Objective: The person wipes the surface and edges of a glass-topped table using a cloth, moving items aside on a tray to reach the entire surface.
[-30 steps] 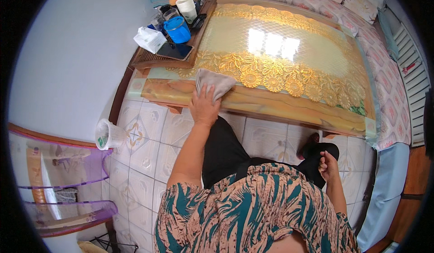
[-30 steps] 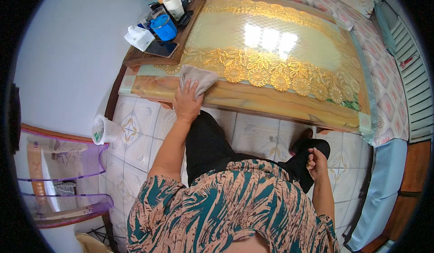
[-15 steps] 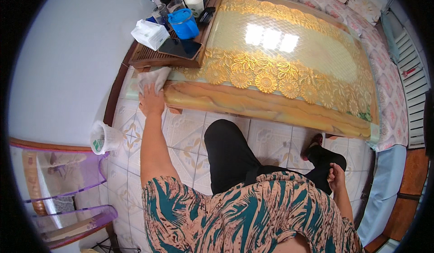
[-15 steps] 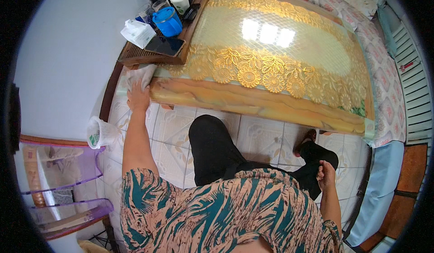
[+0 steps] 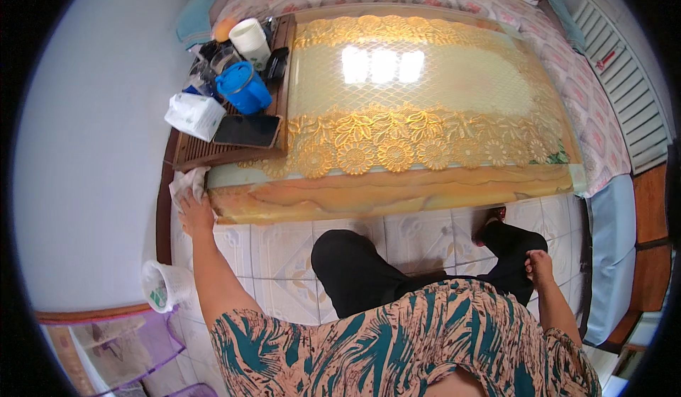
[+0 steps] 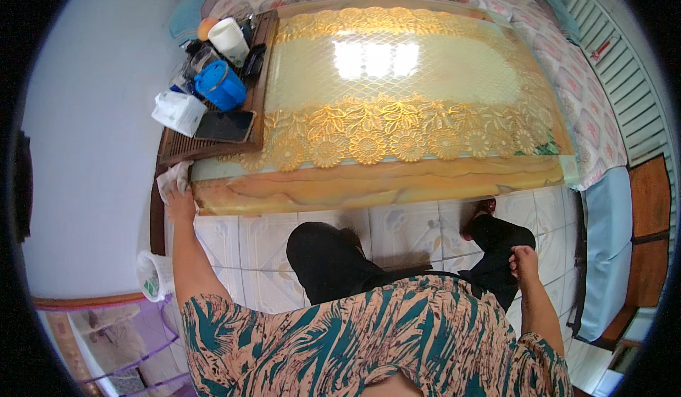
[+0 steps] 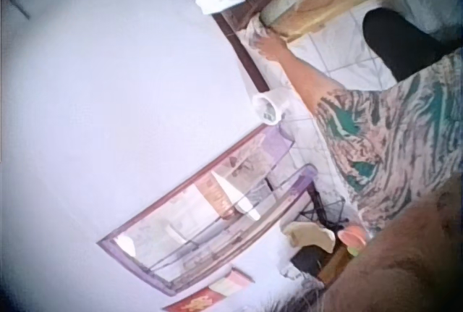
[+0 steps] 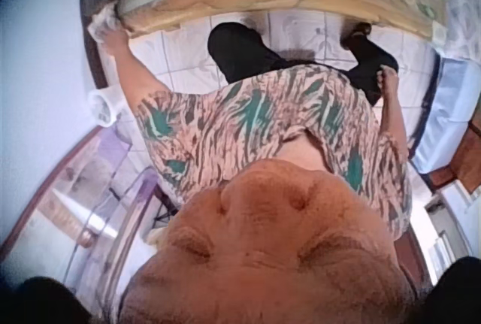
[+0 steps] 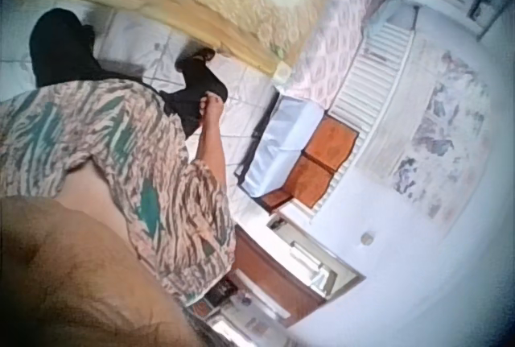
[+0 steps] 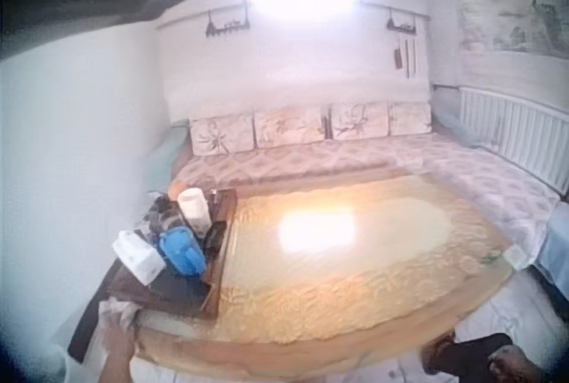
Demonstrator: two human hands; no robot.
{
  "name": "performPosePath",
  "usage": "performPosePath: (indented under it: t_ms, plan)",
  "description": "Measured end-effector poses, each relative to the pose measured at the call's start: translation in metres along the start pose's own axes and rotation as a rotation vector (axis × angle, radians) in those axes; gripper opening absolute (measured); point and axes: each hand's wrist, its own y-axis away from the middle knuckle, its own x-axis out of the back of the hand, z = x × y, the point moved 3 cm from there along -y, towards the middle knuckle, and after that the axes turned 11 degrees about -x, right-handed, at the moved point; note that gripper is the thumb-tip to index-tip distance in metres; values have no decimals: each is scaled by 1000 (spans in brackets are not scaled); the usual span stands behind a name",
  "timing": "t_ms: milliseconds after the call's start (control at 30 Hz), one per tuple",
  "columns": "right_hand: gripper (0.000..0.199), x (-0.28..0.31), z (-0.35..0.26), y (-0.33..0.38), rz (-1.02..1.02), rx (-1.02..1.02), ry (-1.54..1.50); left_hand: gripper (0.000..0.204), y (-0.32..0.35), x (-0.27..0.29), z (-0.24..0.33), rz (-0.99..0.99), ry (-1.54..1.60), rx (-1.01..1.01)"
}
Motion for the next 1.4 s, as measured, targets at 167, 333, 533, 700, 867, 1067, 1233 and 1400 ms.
performPosePath:
  t_ms: [167,333,533,700,867,1067,1233,1400]
  plan:
    - [25,5,-23,-14,152,146,231,59,8,-3,-22,27,-124,-83]
    - [29,3,-28,3,-4,16,276,60,79,8,58,112,-49,-311]
    - [30,0,-43,11,-235,-81,209,65,178,8,160,276,83,-566]
    - [31,-1,-34,13,-364,-122,72,65,242,31,253,251,82,-637]
    - [28,14,-28,3,-344,-66,-14,63,184,22,290,218,160,-634]
    - [26,16,-23,-7,-378,-17,-69,63,70,-13,274,2,-3,-496]
    - [26,33,-17,-3,-344,31,-122,59,124,28,401,-108,72,-408]
    - [24,4,-34,-9,-422,25,-74,57,236,18,508,215,133,-1081]
